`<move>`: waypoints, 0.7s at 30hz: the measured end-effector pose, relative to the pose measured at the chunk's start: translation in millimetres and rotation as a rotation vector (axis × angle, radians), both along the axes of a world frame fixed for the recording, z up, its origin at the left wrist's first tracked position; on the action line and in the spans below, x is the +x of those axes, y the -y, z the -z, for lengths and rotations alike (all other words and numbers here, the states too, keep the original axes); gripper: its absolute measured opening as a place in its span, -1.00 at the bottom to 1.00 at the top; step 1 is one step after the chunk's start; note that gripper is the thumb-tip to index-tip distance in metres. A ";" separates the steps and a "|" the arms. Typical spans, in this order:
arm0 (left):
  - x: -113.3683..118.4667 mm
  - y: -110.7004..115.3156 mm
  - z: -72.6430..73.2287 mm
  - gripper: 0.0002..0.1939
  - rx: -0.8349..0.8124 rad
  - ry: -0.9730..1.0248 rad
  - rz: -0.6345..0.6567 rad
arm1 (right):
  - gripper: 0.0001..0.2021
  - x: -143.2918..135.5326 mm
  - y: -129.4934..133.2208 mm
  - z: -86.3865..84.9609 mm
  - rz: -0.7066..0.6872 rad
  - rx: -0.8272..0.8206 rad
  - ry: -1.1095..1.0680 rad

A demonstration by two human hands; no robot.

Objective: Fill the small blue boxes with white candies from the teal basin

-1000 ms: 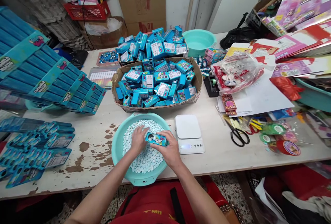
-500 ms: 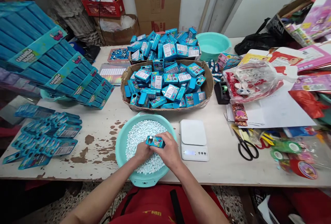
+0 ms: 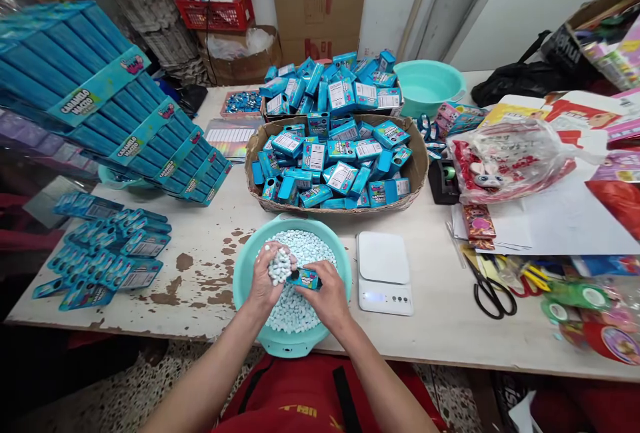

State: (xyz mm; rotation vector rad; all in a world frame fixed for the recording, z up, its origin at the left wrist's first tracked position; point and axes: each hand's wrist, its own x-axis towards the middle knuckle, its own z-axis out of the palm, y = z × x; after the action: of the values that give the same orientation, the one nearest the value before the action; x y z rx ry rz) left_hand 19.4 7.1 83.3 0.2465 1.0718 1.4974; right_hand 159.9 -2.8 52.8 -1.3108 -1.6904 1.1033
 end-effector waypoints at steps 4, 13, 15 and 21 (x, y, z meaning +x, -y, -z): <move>9.6 -4.1 0.4 -0.78 0.023 -0.056 -0.075 | -0.72 -6.3 2.2 -2.5 0.001 -0.009 0.001; 14.3 -4.7 0.2 -0.77 0.023 -0.206 -0.107 | -0.69 -8.6 4.5 -2.9 0.061 -0.030 -0.011; 15.2 -4.6 -0.5 -0.79 0.035 -0.242 -0.084 | -0.69 -9.2 4.6 -4.1 0.059 -0.029 -0.010; 17.2 -8.3 -0.3 -0.75 0.014 -0.270 -0.118 | -0.69 -9.8 4.0 -6.7 0.051 -0.011 0.005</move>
State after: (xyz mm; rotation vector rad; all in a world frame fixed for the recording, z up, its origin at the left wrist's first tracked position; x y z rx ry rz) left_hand 36.6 15.4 83.6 0.4109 1.3093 1.6085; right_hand 150.2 -6.7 59.5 -1.3578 -1.6475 1.0818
